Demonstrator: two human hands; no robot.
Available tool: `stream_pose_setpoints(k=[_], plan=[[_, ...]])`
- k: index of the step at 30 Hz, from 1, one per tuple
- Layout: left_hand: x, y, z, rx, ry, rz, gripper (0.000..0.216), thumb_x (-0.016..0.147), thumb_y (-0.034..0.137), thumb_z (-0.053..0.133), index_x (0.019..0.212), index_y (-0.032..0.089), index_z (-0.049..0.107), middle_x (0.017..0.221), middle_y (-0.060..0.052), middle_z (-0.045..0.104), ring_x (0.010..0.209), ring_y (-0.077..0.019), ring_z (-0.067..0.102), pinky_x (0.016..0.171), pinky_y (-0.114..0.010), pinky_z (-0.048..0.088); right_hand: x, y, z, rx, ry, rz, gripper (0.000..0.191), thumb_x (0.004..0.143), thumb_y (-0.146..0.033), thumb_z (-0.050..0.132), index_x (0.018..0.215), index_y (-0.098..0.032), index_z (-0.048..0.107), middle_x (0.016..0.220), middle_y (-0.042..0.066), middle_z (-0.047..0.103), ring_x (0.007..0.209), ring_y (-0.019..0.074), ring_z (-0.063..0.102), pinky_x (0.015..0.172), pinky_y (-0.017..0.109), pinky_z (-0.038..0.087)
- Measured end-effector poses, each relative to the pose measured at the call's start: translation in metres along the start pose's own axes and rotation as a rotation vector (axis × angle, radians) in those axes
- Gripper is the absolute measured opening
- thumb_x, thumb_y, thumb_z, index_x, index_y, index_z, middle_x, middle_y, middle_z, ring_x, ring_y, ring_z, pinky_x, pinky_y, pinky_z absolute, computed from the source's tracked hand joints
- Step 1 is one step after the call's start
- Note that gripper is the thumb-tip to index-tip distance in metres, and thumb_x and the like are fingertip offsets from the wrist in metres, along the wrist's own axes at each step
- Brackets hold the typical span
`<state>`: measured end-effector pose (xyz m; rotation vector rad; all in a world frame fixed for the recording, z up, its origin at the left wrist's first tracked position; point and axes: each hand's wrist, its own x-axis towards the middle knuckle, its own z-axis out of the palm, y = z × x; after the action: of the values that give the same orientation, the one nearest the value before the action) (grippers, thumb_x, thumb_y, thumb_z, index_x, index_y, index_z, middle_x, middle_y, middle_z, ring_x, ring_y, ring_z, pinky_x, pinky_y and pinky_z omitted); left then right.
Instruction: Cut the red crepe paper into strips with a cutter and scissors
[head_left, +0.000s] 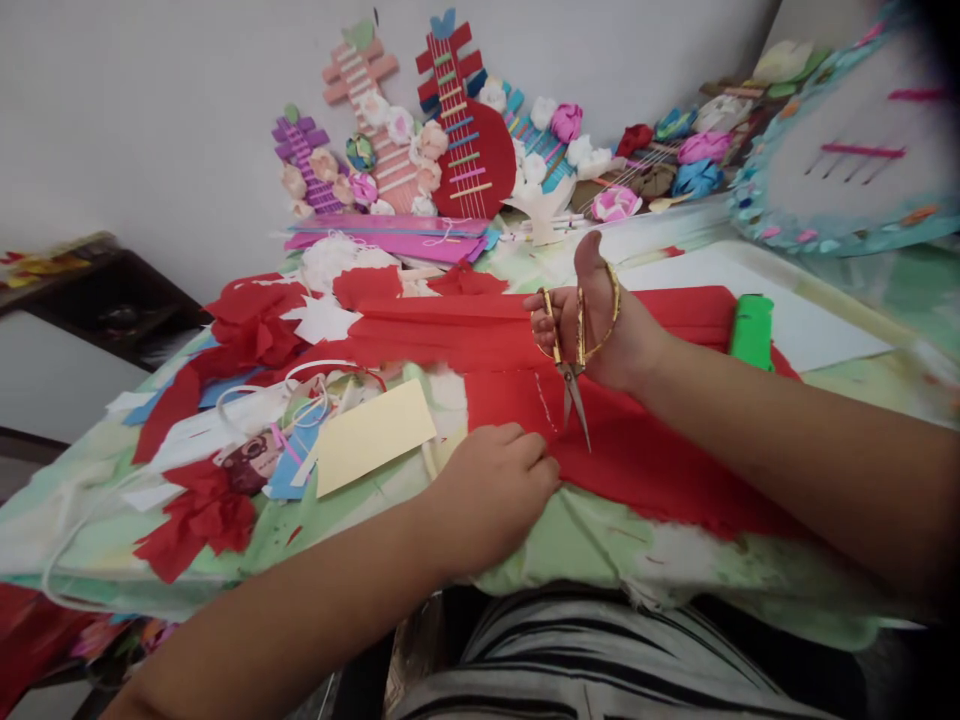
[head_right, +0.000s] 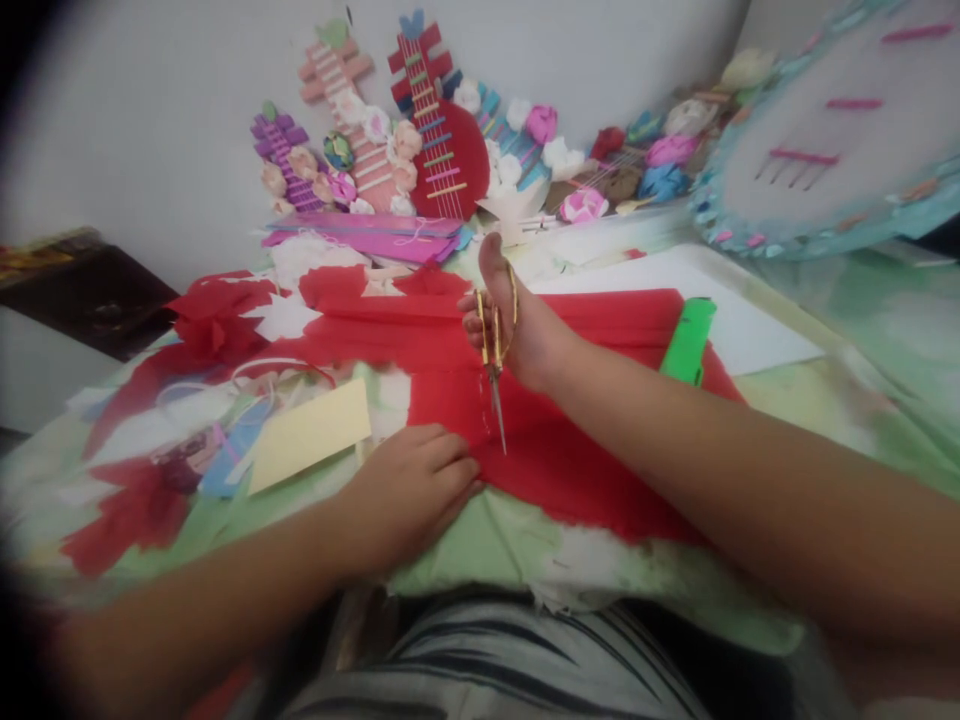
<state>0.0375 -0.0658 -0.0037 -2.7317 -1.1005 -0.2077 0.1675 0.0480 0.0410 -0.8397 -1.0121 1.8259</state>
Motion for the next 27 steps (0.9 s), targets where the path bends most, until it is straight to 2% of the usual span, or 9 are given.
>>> stream_pose_setpoints(k=[3, 9, 19, 27], plan=[[-0.002, 0.000, 0.003, 0.031, 0.026, 0.042, 0.014, 0.083, 0.019, 0.047, 0.075, 0.016, 0.059, 0.066, -0.003, 0.053, 0.060, -0.0179, 0.046, 0.055, -0.031, 0.037, 0.004, 0.004, 0.001, -0.004, 0.037, 0.029, 0.059, 0.066, -0.075, 0.035, 0.064, -0.017, 0.044, 0.054, -0.001, 0.040, 0.046, 0.0059, 0.035, 0.040, 0.017, 0.032], [-0.006, 0.000, -0.001, 0.041, 0.127, 0.039, 0.014, 0.082, 0.017, 0.047, 0.082, 0.014, 0.061, 0.069, -0.004, 0.055, 0.061, -0.0178, 0.048, 0.057, -0.031, 0.038, 0.008, 0.012, 0.000, 0.013, 0.073, 0.026, 0.060, 0.061, -0.077, 0.039, 0.068, -0.018, 0.045, 0.053, -0.002, 0.040, 0.045, 0.0062, 0.035, 0.040, 0.018, 0.031], [-0.007, -0.001, -0.004, 0.064, 0.135, 0.065, 0.013, 0.081, 0.016, 0.049, 0.084, 0.014, 0.061, 0.073, -0.005, 0.058, 0.064, -0.0188, 0.050, 0.059, -0.033, 0.041, 0.008, 0.011, -0.002, -0.031, 0.085, -0.047, 0.054, 0.066, -0.072, 0.042, 0.079, -0.020, 0.044, 0.054, -0.004, 0.040, 0.047, 0.0064, 0.033, 0.045, 0.020, 0.028], [-0.008, 0.001, -0.004, 0.093, 0.144, 0.068, 0.011, 0.081, 0.016, 0.049, 0.083, 0.014, 0.060, 0.075, -0.006, 0.059, 0.065, -0.0192, 0.051, 0.059, -0.034, 0.041, 0.014, 0.017, -0.004, -0.053, 0.107, -0.036, 0.061, 0.060, -0.077, 0.044, 0.076, -0.018, 0.045, 0.054, -0.004, 0.040, 0.047, 0.0054, 0.034, 0.045, 0.020, 0.029]])
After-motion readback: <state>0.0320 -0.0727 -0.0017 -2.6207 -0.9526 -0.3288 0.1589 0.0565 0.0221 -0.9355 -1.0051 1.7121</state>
